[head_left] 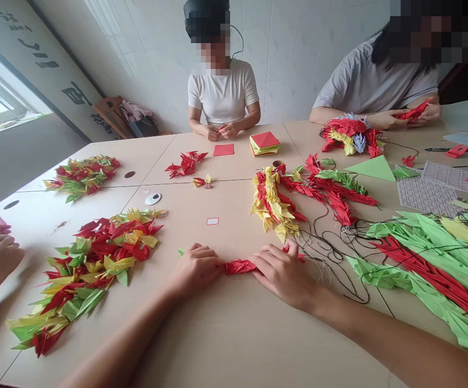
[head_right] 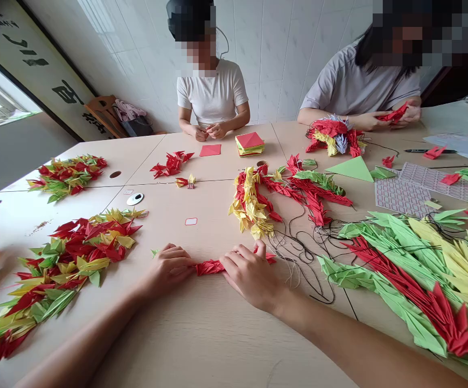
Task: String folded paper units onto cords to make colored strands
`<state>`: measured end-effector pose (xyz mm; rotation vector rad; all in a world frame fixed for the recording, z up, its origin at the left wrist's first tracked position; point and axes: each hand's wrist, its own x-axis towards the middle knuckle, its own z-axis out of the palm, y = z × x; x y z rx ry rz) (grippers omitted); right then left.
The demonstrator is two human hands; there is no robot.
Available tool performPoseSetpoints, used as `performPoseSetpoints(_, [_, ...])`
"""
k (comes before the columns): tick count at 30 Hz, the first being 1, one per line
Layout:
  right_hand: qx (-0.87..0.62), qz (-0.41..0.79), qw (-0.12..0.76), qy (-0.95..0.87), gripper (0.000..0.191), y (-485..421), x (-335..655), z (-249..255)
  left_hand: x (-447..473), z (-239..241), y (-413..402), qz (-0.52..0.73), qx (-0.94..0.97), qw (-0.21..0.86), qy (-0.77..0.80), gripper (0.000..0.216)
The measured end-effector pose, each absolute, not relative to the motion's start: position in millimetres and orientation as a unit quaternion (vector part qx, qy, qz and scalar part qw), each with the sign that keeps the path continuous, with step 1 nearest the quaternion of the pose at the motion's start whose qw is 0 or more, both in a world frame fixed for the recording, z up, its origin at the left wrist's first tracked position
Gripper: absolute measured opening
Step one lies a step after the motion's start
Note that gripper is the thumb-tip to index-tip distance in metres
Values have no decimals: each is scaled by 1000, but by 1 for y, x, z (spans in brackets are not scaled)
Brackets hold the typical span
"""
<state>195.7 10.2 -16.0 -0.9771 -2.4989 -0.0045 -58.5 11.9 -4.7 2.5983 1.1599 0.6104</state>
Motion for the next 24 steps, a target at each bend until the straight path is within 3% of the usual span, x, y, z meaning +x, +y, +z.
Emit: performPoseSetpoints(24, [-355, 8, 252, -900, 15, 12, 198, -27, -60, -7, 11, 215, 882, 108, 405, 14])
